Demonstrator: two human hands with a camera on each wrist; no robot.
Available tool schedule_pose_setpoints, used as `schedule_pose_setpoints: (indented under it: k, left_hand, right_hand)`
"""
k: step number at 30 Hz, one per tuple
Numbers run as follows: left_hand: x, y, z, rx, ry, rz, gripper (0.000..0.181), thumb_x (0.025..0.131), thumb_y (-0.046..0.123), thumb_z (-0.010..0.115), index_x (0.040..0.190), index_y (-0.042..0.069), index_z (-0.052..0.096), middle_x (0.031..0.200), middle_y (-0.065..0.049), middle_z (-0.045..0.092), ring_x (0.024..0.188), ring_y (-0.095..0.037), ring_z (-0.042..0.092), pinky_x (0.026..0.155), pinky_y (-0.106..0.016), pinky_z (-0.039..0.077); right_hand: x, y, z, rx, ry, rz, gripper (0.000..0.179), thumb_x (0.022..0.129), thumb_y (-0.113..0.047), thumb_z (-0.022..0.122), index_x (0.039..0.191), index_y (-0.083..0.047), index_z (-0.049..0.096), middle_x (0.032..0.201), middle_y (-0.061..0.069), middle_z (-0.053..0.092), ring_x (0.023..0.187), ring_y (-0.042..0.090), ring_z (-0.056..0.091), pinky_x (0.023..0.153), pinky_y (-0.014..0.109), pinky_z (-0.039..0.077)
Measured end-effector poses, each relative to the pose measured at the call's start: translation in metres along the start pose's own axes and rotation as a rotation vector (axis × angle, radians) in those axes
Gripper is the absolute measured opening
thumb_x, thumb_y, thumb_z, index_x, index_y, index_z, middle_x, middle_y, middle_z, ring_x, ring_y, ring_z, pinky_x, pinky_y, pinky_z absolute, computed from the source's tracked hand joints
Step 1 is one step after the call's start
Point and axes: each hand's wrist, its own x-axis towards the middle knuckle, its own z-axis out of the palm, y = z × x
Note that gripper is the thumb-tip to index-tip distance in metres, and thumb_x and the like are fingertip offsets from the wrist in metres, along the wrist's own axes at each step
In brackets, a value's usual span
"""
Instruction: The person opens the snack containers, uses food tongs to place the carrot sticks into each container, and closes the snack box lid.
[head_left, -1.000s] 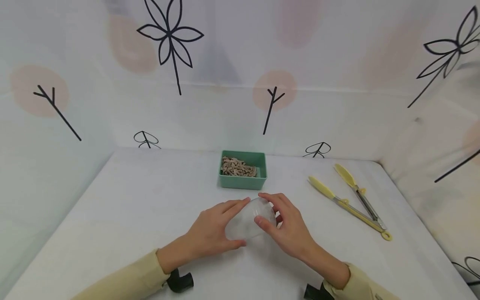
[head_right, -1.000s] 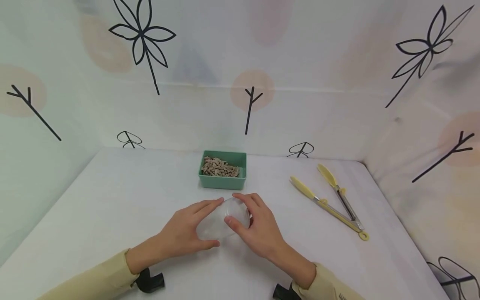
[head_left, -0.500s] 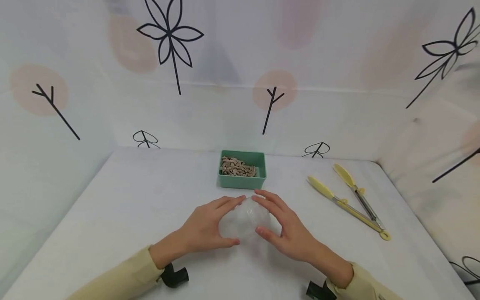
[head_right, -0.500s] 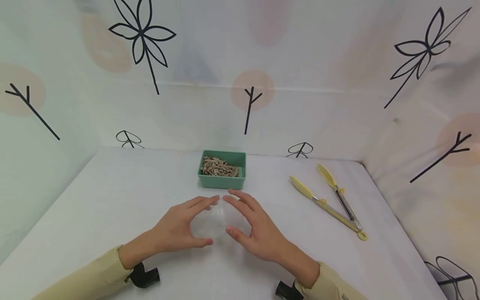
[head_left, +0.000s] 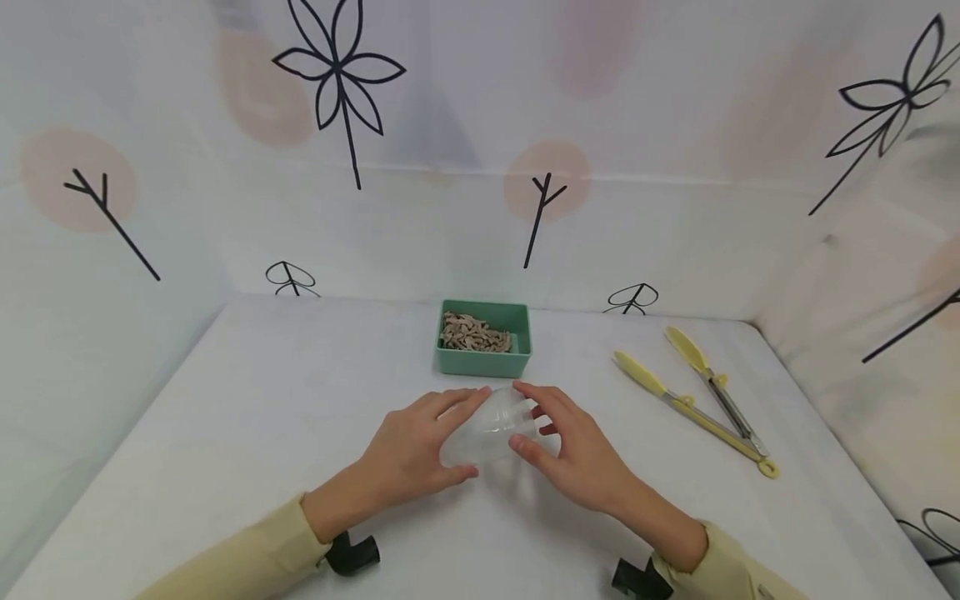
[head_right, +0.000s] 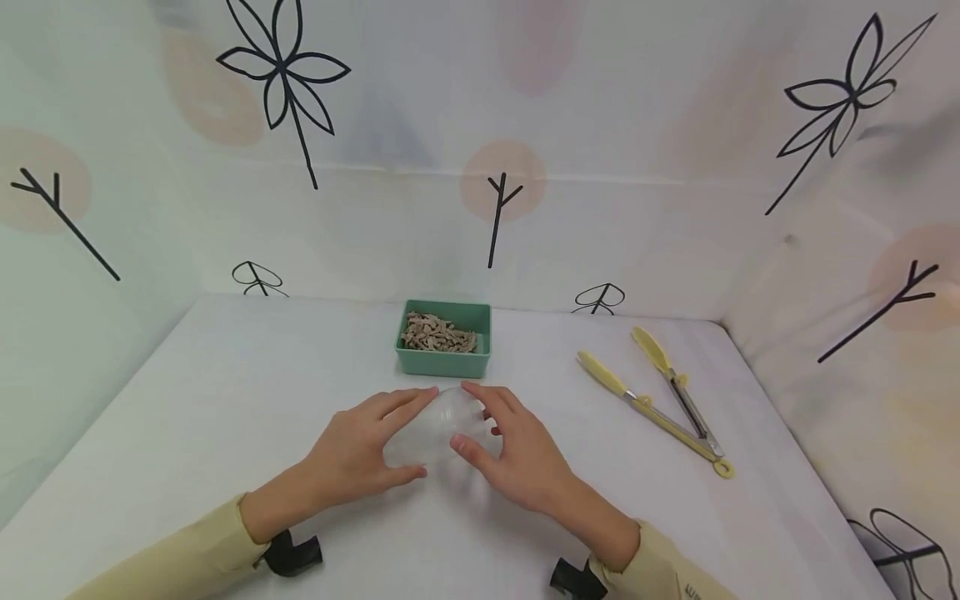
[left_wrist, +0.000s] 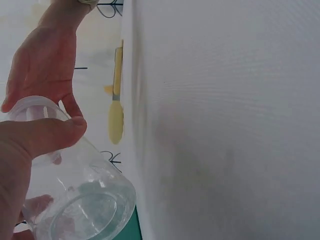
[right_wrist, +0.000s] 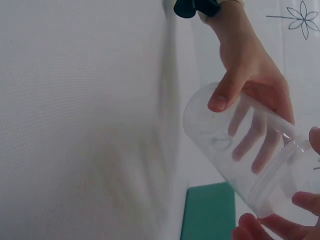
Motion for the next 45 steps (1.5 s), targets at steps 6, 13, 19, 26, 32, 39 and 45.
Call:
schedule_pose_setpoints:
  k: [6, 13, 19, 26, 32, 39, 45]
  left_hand:
    - [-0.003, -0.007, 0.0, -0.087, -0.076, -0.044, 0.096, 0.074, 0.046, 0.087, 0.154, 0.028, 0.038, 0.141, 0.002, 0.055, 0.122, -0.017, 0.057, 0.087, -0.036, 0.055]
    - [-0.005, -0.014, 0.0, -0.161, -0.137, -0.069, 0.095, 0.075, 0.048, 0.086, 0.155, 0.032, 0.036, 0.142, 0.003, 0.054, 0.127, -0.015, 0.053, 0.095, -0.04, 0.051]
    - [-0.002, -0.013, -0.002, -0.025, -0.064, -0.003, 0.093, 0.076, 0.047, 0.085, 0.153, 0.025, 0.04, 0.143, 0.002, 0.053, 0.122, -0.018, 0.056, 0.082, -0.036, 0.056]
    - [0.003, -0.012, -0.001, 0.101, -0.021, 0.052, 0.093, 0.076, 0.046, 0.085, 0.154, 0.023, 0.039, 0.144, -0.001, 0.053, 0.118, -0.022, 0.059, 0.081, -0.035, 0.056]
    - [0.003, -0.013, -0.003, 0.019, -0.058, 0.012, 0.093, 0.075, 0.048, 0.085, 0.153, 0.025, 0.04, 0.141, 0.001, 0.055, 0.118, -0.019, 0.059, 0.082, -0.036, 0.056]
    - [0.001, -0.014, -0.004, -0.07, -0.084, -0.046, 0.095, 0.072, 0.051, 0.086, 0.152, 0.028, 0.042, 0.137, 0.002, 0.058, 0.119, -0.017, 0.058, 0.084, -0.038, 0.055]
    - [0.001, -0.013, -0.003, -0.011, -0.048, -0.004, 0.093, 0.073, 0.05, 0.086, 0.151, 0.025, 0.043, 0.138, 0.001, 0.057, 0.118, -0.018, 0.058, 0.08, -0.036, 0.056]
  right_hand:
    - [0.002, 0.009, -0.003, 0.127, -0.08, -0.07, 0.064, 0.092, -0.021, 0.074, 0.148, -0.014, 0.044, 0.14, 0.005, 0.052, 0.122, 0.029, 0.055, 0.093, 0.039, 0.052]
    - [0.001, 0.015, -0.004, 0.205, -0.156, -0.129, 0.082, 0.085, -0.004, 0.078, 0.154, -0.017, 0.035, 0.156, 0.001, 0.037, 0.141, 0.024, 0.038, 0.102, 0.046, 0.044]
    - [0.002, 0.01, -0.002, 0.155, -0.1, 0.015, 0.075, 0.09, -0.022, 0.076, 0.153, -0.024, 0.035, 0.151, 0.002, 0.042, 0.128, 0.027, 0.052, 0.094, 0.046, 0.051]
    - [0.005, 0.004, -0.001, 0.136, -0.086, 0.175, 0.074, 0.091, -0.035, 0.074, 0.153, -0.022, 0.036, 0.143, 0.008, 0.05, 0.11, 0.026, 0.063, 0.078, 0.029, 0.057]
    - [0.005, 0.01, 0.0, 0.177, -0.067, 0.035, 0.065, 0.092, -0.022, 0.074, 0.148, -0.016, 0.043, 0.141, 0.007, 0.052, 0.112, 0.026, 0.063, 0.087, 0.037, 0.055]
    - [0.006, 0.02, -0.002, 0.319, -0.134, -0.105, 0.07, 0.086, -0.002, 0.076, 0.148, -0.016, 0.044, 0.157, 0.006, 0.036, 0.138, 0.029, 0.041, 0.102, 0.041, 0.045]
    - [0.007, 0.018, -0.002, 0.328, -0.117, -0.051, 0.075, 0.085, -0.01, 0.08, 0.149, -0.018, 0.042, 0.155, 0.004, 0.037, 0.138, 0.03, 0.041, 0.101, 0.044, 0.045]
